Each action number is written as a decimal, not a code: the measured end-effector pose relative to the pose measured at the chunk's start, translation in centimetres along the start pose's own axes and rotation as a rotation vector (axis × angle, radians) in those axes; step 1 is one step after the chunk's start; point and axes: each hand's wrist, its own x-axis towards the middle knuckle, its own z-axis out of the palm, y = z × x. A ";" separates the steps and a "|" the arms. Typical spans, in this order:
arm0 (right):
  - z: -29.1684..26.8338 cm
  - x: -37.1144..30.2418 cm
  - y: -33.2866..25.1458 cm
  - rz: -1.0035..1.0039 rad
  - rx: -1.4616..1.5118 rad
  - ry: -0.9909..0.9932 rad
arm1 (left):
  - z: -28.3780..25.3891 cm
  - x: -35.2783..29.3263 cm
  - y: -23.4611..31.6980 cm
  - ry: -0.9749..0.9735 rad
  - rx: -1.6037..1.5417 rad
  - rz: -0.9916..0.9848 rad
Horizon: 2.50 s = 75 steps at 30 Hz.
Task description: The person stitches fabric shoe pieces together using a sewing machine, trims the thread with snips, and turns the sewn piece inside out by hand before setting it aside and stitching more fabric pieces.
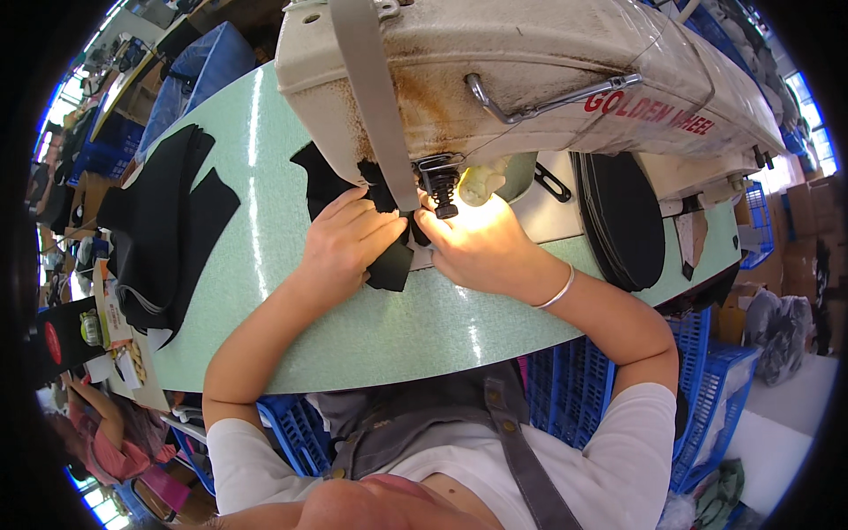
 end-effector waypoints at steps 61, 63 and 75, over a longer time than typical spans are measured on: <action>0.1 -0.5 -0.6 -0.071 -0.244 -0.053 | 0.1 -0.4 2.6 -0.046 0.010 -0.174; 0.2 -0.5 -0.6 -0.076 -0.261 -0.048 | 0.1 -0.4 2.7 0.016 0.038 -0.191; 0.4 -0.2 -1.0 -0.071 -0.210 0.017 | 0.5 -0.5 1.8 0.038 -0.217 -0.345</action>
